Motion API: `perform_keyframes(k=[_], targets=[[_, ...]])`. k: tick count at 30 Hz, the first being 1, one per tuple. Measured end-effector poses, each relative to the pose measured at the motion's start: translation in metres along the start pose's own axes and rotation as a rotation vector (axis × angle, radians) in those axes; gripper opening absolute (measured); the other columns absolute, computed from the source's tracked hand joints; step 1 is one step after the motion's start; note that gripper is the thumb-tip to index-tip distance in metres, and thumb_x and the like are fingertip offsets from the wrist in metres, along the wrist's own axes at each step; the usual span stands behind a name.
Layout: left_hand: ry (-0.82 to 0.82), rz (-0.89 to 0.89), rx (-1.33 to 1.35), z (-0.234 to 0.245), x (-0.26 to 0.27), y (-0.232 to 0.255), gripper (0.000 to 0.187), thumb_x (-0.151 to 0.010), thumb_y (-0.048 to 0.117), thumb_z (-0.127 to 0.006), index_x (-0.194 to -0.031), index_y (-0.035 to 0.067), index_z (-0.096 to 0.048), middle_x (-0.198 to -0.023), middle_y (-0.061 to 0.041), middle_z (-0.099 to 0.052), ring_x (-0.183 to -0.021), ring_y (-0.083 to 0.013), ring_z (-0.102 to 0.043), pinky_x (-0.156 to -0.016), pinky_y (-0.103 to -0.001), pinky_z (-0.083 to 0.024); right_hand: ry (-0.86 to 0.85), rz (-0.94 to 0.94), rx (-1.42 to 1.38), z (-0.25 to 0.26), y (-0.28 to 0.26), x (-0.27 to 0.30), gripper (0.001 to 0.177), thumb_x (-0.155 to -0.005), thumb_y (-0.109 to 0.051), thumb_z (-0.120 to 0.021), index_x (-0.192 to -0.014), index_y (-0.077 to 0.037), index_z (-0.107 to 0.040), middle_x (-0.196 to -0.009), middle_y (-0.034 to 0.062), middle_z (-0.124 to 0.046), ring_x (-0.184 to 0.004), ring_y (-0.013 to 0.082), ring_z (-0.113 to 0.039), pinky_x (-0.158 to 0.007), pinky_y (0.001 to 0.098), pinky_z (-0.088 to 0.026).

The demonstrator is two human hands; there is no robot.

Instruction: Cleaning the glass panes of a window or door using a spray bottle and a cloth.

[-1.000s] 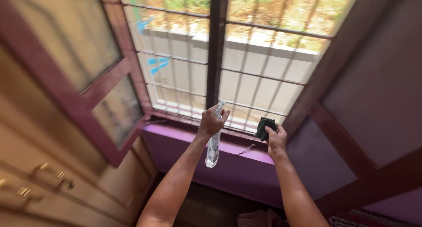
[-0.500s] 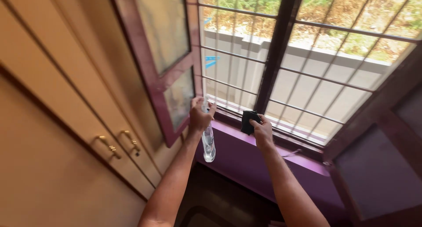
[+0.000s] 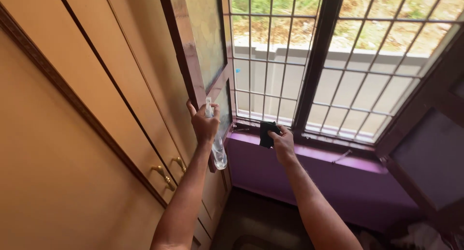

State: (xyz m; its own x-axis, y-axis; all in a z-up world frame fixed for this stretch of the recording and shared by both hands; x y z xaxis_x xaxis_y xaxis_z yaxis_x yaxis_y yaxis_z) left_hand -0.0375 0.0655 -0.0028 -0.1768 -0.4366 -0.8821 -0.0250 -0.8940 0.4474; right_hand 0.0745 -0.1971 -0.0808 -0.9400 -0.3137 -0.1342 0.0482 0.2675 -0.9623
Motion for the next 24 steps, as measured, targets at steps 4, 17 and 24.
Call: perform_keyframes(k=[4, 17, 24], targets=[[-0.243, 0.474, 0.338, 0.046, -0.034, 0.047, 0.023, -0.089, 0.024, -0.072, -0.099, 0.004, -0.076, -0.161, -0.029, -0.036, -0.063, -0.0315, -0.077, -0.058, -0.036, -0.063, 0.063, 0.017, 0.056, -0.005, -0.008, 0.032, 0.027, -0.094, -0.004, -0.066, -0.121, 0.000, -0.066, -0.091, 0.0102, -0.072, -0.075, 0.0171, -0.071, -0.062, 0.0300, -0.061], [-0.207, 0.103, 0.375, -0.014, 0.009, 0.020, 0.017, -0.092, 0.017, -0.073, -0.092, 0.000, -0.075, -0.133, -0.020, -0.062, -0.067, -0.0247, -0.072, -0.054, -0.030, -0.061, 0.174, -0.014, 0.098, 0.011, -0.023, 0.059, 0.024, -0.095, -0.004, -0.064, -0.119, -0.001, -0.065, -0.090, 0.0105, -0.071, -0.075, 0.0169, -0.072, -0.064, 0.0321, -0.066], [-0.751, 0.371, 0.718, -0.047, 0.025, 0.097, 0.026, -0.091, 0.017, -0.071, -0.097, -0.007, -0.074, -0.138, -0.025, -0.057, -0.055, -0.0195, -0.073, -0.045, -0.031, -0.060, 0.063, 0.014, 0.184, 0.029, -0.031, 0.054, 0.021, -0.096, -0.005, -0.065, -0.116, -0.001, -0.067, -0.089, 0.0098, -0.072, -0.073, 0.0145, -0.071, -0.062, 0.0287, -0.063]])
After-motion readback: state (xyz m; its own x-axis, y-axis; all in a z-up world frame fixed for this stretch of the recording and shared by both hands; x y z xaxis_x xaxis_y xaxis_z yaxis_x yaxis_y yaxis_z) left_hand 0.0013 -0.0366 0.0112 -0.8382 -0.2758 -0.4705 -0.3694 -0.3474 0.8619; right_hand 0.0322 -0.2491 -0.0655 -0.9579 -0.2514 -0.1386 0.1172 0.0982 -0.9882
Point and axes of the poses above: each hand's wrist, its own x-axis away from the middle knuckle, its own z-axis out of the back of the hand, y = z × x, the point moved 2 cm from there along -x, towards the middle knuckle
